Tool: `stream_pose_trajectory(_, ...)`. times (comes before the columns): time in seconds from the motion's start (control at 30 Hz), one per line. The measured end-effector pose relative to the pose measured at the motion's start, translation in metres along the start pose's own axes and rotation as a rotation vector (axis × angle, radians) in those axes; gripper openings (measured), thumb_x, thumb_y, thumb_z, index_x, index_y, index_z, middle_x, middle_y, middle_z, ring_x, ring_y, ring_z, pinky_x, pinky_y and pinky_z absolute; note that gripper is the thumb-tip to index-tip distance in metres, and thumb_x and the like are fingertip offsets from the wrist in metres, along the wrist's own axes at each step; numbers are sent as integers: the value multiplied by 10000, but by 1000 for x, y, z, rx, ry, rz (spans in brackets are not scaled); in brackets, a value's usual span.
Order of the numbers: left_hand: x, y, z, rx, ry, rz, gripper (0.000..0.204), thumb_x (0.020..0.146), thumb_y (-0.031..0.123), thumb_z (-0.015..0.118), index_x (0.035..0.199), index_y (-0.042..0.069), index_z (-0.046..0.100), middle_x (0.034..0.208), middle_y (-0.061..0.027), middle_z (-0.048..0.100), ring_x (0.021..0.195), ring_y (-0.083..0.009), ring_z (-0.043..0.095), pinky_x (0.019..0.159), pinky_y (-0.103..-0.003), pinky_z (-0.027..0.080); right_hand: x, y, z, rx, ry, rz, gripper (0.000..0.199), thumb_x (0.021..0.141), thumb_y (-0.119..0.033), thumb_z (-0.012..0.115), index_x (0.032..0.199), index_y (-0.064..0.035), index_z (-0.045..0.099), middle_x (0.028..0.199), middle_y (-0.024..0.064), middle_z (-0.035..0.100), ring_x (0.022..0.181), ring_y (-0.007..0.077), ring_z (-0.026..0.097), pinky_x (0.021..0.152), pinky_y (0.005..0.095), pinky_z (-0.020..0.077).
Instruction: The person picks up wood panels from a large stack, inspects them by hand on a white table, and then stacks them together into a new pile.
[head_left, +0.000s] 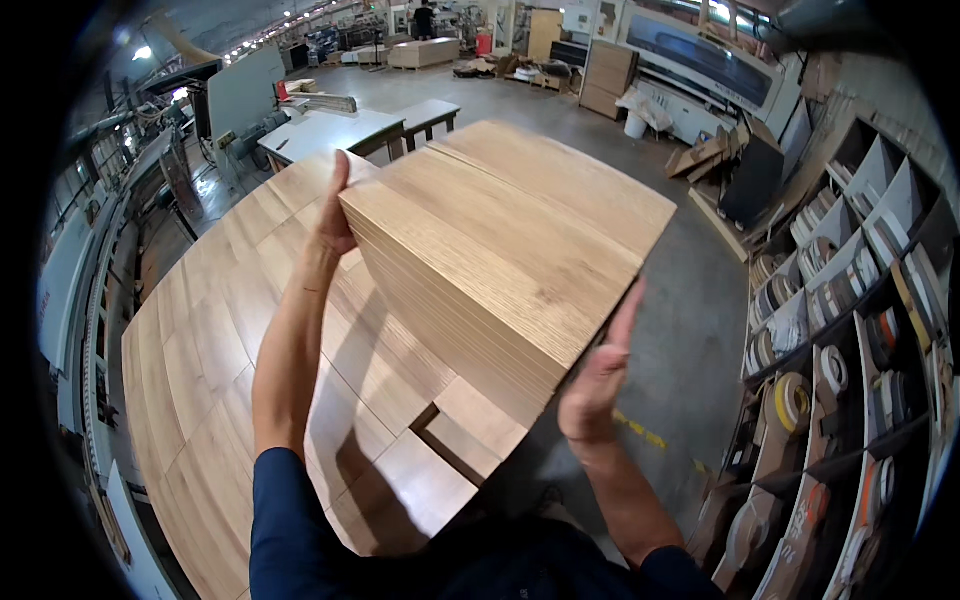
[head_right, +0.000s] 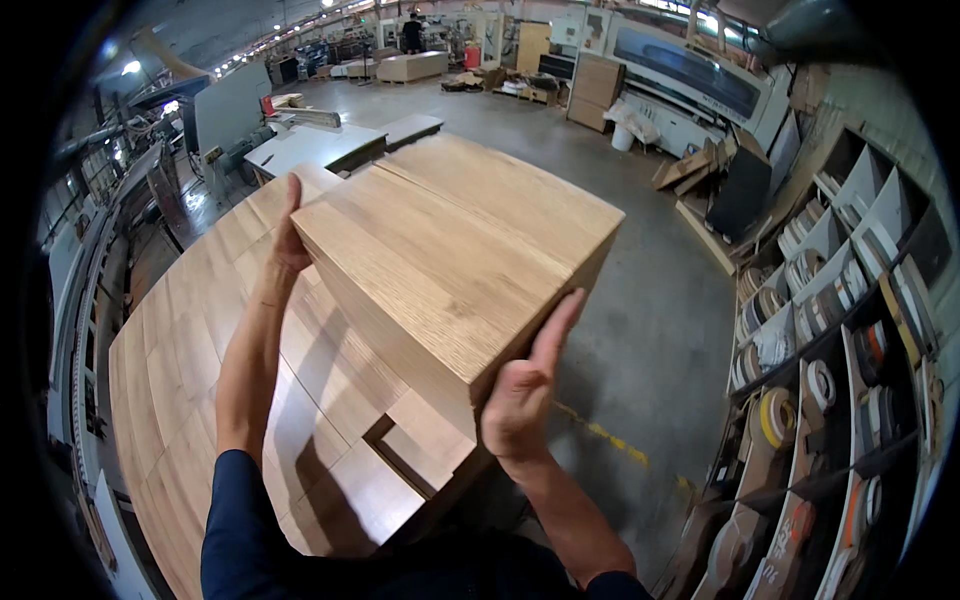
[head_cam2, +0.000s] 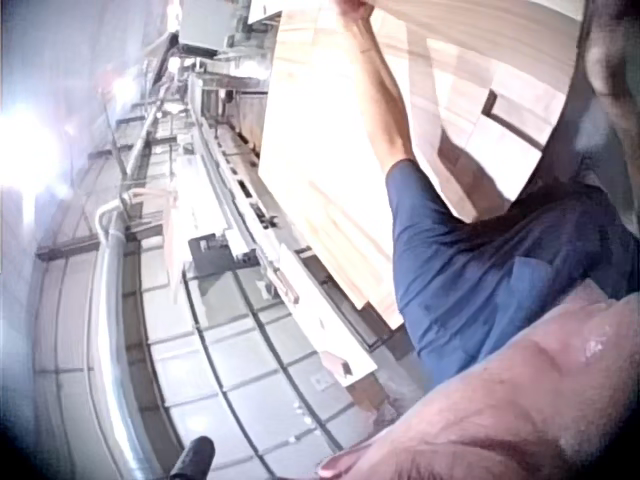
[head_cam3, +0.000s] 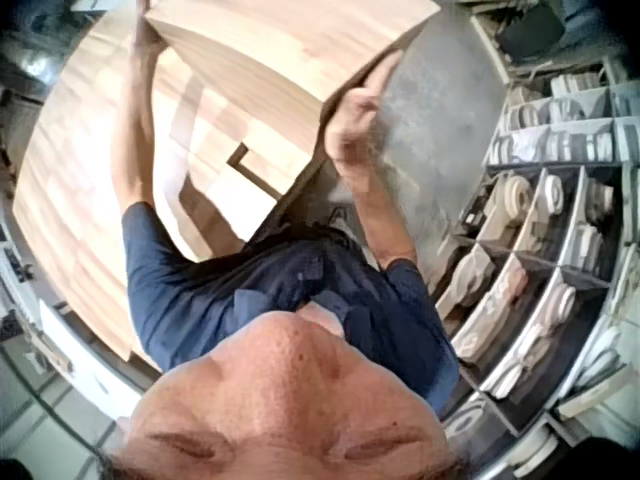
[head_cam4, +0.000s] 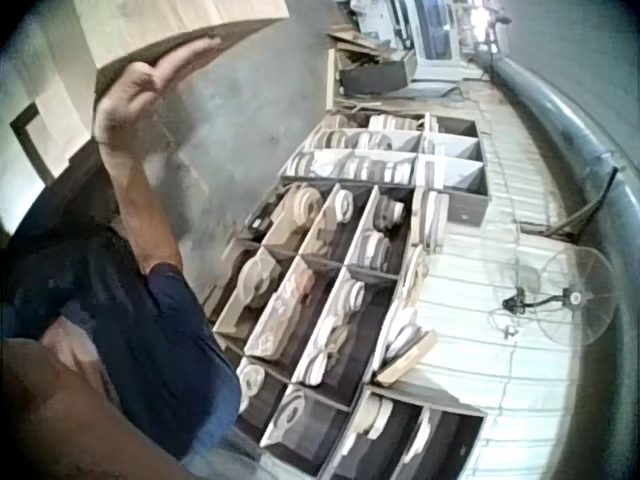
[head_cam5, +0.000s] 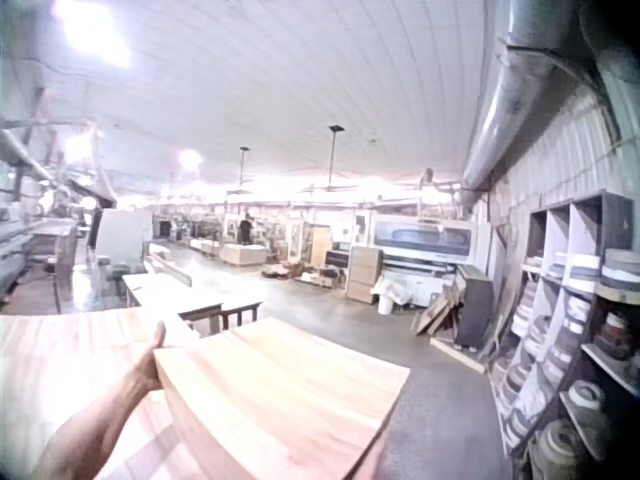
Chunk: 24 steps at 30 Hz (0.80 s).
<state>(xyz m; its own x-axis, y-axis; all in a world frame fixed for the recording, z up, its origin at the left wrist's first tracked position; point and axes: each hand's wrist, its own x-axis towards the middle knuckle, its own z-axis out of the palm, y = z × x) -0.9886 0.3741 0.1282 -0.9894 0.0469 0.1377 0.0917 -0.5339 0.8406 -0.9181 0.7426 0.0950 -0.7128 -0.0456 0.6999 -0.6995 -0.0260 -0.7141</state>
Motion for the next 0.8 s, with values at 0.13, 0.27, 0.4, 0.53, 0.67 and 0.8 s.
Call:
stream_pose_trajectory(0.13, -6, -1, 7, -3, -11, 60, 965, 811, 796, 377, 1262, -44, 529, 1195, -169, 626, 1066, -263, 633, 942, -383, 509, -4, 2, 2, -128, -48, 30, 1032, 868, -744, 145, 1462, 62, -106, 1555, 254, -13, 1448, 311, 51, 1162, 378, 93)
stream_pose_trajectory(0.27, -11, 5, 1, -85, 47, 145, 830, 836, 747, 422, 1231, 29, 558, 1189, -146, 632, 1063, -264, 631, 956, -413, 497, -5, 1, 6, -119, -54, 34, 1047, 858, -757, 135, 1458, 65, -110, 1552, 258, -64, 1449, 346, -27, 1166, 423, 52)
stream_pose_trajectory(0.4, -13, 3, 15, -104, -63, 91, 811, 847, 716, 453, 1245, 16, 547, 1179, -151, 635, 1049, -274, 635, 933, -404, 509, -5, 2, 1, -133, -61, 22, 1032, 869, -745, 141, 1458, 66, -104, 1546, 265, -87, 1445, 374, -63, 1166, 458, 28)
stream_pose_trajectory(0.53, -9, 2, 5, -65, 39, 126, 842, 834, 733, 453, 1235, -1, 551, 1159, -152, 642, 1021, -272, 645, 885, -386, 535, -6, 4, 2, -140, -39, 1, 1017, 881, -730, 141, 1459, 76, -84, 1543, 277, -68, 1445, 382, -35, 1169, 451, 43)
stream_pose_trajectory(0.67, -10, 1, 6, -77, 16, 134, 796, 842, 707, 476, 1245, 25, 545, 1158, -141, 642, 1013, -265, 648, 873, -401, 543, -7, 4, 1, -145, -27, -11, 1009, 886, -722, 139, 1458, 80, -81, 1542, 281, -64, 1445, 388, -22, 1169, 446, 52)
stream_pose_trajectory(0.8, -5, -1, 3, -29, 16, 181, 786, 843, 700, 481, 1253, 31, 536, 1178, -132, 634, 1025, -263, 645, 868, -405, 546, -6, 10, 1, -94, -2, -65, 990, 917, -676, 259, 1455, 95, -52, 1523, 326, -59, 1435, 427, -31, 1163, 489, 31)
